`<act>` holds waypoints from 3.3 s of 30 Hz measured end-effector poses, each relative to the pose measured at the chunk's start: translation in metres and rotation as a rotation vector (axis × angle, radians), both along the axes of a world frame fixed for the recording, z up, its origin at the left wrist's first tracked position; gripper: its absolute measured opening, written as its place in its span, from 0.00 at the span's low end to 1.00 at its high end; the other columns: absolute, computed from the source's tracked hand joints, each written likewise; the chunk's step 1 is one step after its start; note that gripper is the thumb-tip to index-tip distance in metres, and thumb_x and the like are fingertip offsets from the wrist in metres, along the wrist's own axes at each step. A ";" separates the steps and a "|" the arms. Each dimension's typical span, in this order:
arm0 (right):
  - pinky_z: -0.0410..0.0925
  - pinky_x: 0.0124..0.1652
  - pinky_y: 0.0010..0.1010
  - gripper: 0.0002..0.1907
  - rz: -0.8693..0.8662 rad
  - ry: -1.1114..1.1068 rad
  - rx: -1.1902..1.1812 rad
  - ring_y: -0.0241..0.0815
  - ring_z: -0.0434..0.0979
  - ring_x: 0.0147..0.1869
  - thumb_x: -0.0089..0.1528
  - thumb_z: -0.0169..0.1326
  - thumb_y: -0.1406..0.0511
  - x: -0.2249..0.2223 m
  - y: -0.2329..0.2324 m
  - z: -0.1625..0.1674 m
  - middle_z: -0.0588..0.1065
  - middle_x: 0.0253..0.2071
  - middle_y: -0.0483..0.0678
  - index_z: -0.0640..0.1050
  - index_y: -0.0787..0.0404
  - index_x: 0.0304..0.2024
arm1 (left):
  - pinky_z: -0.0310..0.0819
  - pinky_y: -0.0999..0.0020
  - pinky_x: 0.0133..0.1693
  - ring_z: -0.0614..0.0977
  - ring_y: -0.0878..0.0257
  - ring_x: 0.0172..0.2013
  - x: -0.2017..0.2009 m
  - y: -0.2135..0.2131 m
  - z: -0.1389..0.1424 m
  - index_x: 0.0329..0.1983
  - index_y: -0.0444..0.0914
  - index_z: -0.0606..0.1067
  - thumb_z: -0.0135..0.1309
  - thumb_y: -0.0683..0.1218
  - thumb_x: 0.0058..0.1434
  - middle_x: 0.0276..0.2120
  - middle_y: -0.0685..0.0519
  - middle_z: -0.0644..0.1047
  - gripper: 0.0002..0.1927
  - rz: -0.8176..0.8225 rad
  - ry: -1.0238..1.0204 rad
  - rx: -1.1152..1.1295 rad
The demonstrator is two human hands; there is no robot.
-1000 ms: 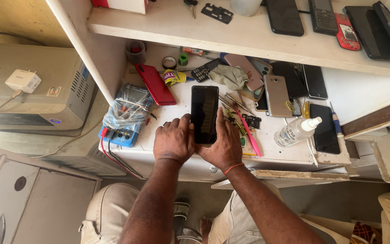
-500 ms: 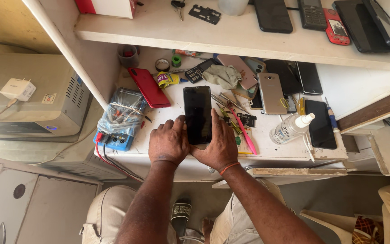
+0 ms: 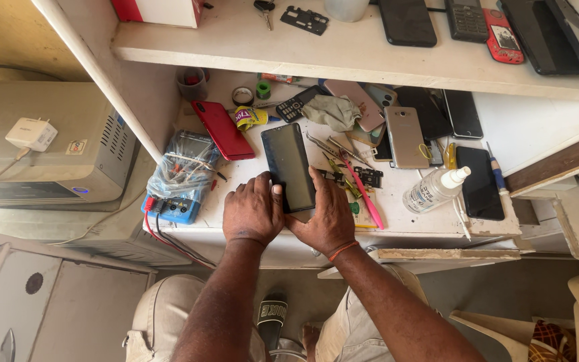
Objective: The person repairs a disassembled smartphone at a cluttered workbench. They manipulate small internal components by hand, use a pink pry tool to work around the phone's frame, reposition the phone body, then hold and press the screen assembly onto the phone, working on its edges.
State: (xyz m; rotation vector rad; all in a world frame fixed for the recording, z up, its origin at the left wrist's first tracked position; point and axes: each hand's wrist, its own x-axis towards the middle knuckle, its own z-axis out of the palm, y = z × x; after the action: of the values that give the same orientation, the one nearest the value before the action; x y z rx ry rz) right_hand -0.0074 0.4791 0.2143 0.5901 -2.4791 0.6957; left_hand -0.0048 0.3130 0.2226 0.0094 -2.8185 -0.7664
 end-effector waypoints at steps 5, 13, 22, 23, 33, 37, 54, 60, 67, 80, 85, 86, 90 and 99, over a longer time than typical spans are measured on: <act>0.65 0.57 0.44 0.57 -0.016 -0.011 0.008 0.55 0.73 0.57 0.47 0.73 0.51 -0.001 0.000 0.002 0.72 0.54 0.58 0.60 0.65 0.70 | 0.69 0.50 0.45 0.81 0.48 0.41 -0.002 0.001 -0.002 0.55 0.41 0.71 0.39 0.55 0.71 0.38 0.48 0.79 0.19 0.010 -0.027 -0.014; 0.65 0.55 0.44 0.64 -0.051 -0.071 0.114 0.56 0.72 0.52 0.48 0.69 0.46 -0.001 -0.001 0.001 0.71 0.50 0.60 0.52 0.72 0.73 | 0.69 0.51 0.44 0.81 0.48 0.41 -0.001 0.000 -0.008 0.55 0.41 0.71 0.46 0.52 0.64 0.38 0.48 0.79 0.19 0.013 0.019 -0.025; 0.64 0.56 0.44 0.63 -0.093 -0.059 0.144 0.58 0.70 0.54 0.47 0.67 0.46 -0.002 -0.003 0.003 0.70 0.51 0.61 0.55 0.71 0.73 | 0.70 0.51 0.44 0.81 0.49 0.41 -0.002 -0.002 -0.013 0.62 0.44 0.71 0.49 0.50 0.60 0.38 0.49 0.79 0.25 0.004 0.055 -0.021; 0.64 0.56 0.44 0.62 -0.088 -0.035 0.140 0.59 0.70 0.54 0.48 0.67 0.46 -0.002 -0.003 0.003 0.69 0.51 0.62 0.55 0.72 0.73 | 0.70 0.51 0.43 0.81 0.49 0.41 -0.002 -0.002 -0.013 0.62 0.44 0.71 0.49 0.50 0.60 0.38 0.49 0.79 0.25 -0.001 0.064 -0.013; 0.65 0.54 0.43 0.59 -0.068 -0.038 0.181 0.54 0.71 0.51 0.50 0.65 0.46 -0.003 -0.002 0.003 0.69 0.47 0.57 0.58 0.75 0.71 | 0.70 0.52 0.42 0.81 0.49 0.39 0.000 -0.003 -0.013 0.62 0.44 0.72 0.49 0.51 0.62 0.36 0.49 0.79 0.24 0.005 0.103 0.021; 0.65 0.53 0.43 0.59 -0.064 -0.055 0.186 0.53 0.71 0.50 0.50 0.65 0.45 -0.003 -0.003 0.005 0.69 0.46 0.57 0.59 0.75 0.70 | 0.70 0.51 0.42 0.81 0.49 0.39 0.000 -0.003 -0.012 0.62 0.44 0.72 0.48 0.52 0.63 0.36 0.49 0.79 0.24 0.006 0.098 0.022; 0.65 0.53 0.44 0.54 0.052 0.048 0.168 0.55 0.72 0.49 0.52 0.66 0.46 0.002 -0.002 0.012 0.71 0.44 0.56 0.63 0.72 0.69 | 0.70 0.48 0.44 0.81 0.43 0.40 -0.003 -0.004 -0.015 0.48 0.36 0.73 0.43 0.56 0.69 0.35 0.43 0.80 0.19 0.043 0.123 0.128; 0.65 0.54 0.44 0.46 0.104 0.050 0.140 0.55 0.73 0.49 0.51 0.62 0.54 0.004 -0.002 0.017 0.73 0.45 0.56 0.66 0.71 0.67 | 0.70 0.47 0.42 0.81 0.41 0.36 -0.004 -0.003 -0.015 0.43 0.36 0.71 0.45 0.52 0.69 0.30 0.42 0.80 0.14 0.082 0.130 0.142; 0.62 0.55 0.45 0.35 0.092 0.027 0.175 0.52 0.72 0.50 0.56 0.57 0.58 0.004 -0.004 0.019 0.73 0.44 0.53 0.70 0.67 0.64 | 0.70 0.46 0.41 0.81 0.42 0.34 -0.004 -0.002 -0.015 0.40 0.36 0.71 0.45 0.51 0.69 0.28 0.42 0.80 0.13 0.094 0.149 0.099; 0.59 0.49 0.46 0.14 -0.331 -0.129 0.287 0.51 0.70 0.51 0.54 0.57 0.67 -0.029 0.062 0.030 0.70 0.41 0.48 0.85 0.50 0.41 | 0.69 0.47 0.41 0.80 0.44 0.34 -0.002 0.003 -0.013 0.39 0.38 0.71 0.44 0.51 0.69 0.28 0.44 0.79 0.13 0.077 0.178 0.064; 0.60 0.52 0.45 0.15 -0.244 -0.106 0.275 0.48 0.71 0.52 0.54 0.56 0.68 -0.035 0.072 0.017 0.71 0.41 0.47 0.85 0.49 0.42 | 0.69 0.48 0.40 0.80 0.45 0.35 -0.002 0.003 -0.012 0.38 0.38 0.71 0.44 0.52 0.68 0.28 0.45 0.79 0.13 0.071 0.173 0.045; 0.60 0.53 0.44 0.14 -0.233 -0.111 0.276 0.48 0.71 0.53 0.54 0.57 0.68 -0.037 0.073 0.015 0.71 0.42 0.47 0.85 0.50 0.41 | 0.69 0.48 0.40 0.80 0.45 0.35 -0.002 0.003 -0.012 0.38 0.38 0.71 0.44 0.52 0.68 0.28 0.45 0.79 0.13 0.072 0.171 0.042; 0.60 0.53 0.45 0.13 -0.224 -0.100 0.291 0.48 0.72 0.53 0.56 0.58 0.66 -0.051 0.078 0.015 0.72 0.41 0.47 0.86 0.49 0.42 | 0.69 0.48 0.40 0.80 0.45 0.35 -0.001 0.003 -0.012 0.38 0.38 0.71 0.44 0.52 0.68 0.28 0.45 0.79 0.13 0.074 0.152 0.032; 0.60 0.54 0.46 0.10 -0.239 -0.250 0.359 0.48 0.72 0.52 0.59 0.61 0.61 -0.065 0.073 0.029 0.73 0.41 0.46 0.86 0.46 0.42 | 0.69 0.48 0.41 0.80 0.46 0.36 -0.001 0.002 -0.011 0.38 0.39 0.71 0.44 0.52 0.69 0.29 0.45 0.79 0.13 0.072 0.129 0.035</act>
State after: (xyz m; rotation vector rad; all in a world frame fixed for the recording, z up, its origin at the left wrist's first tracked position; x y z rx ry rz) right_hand -0.0725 0.5525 0.2438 0.3345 -2.8735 0.2435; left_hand -0.0057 0.3152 0.2115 0.0641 -2.6672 -0.7717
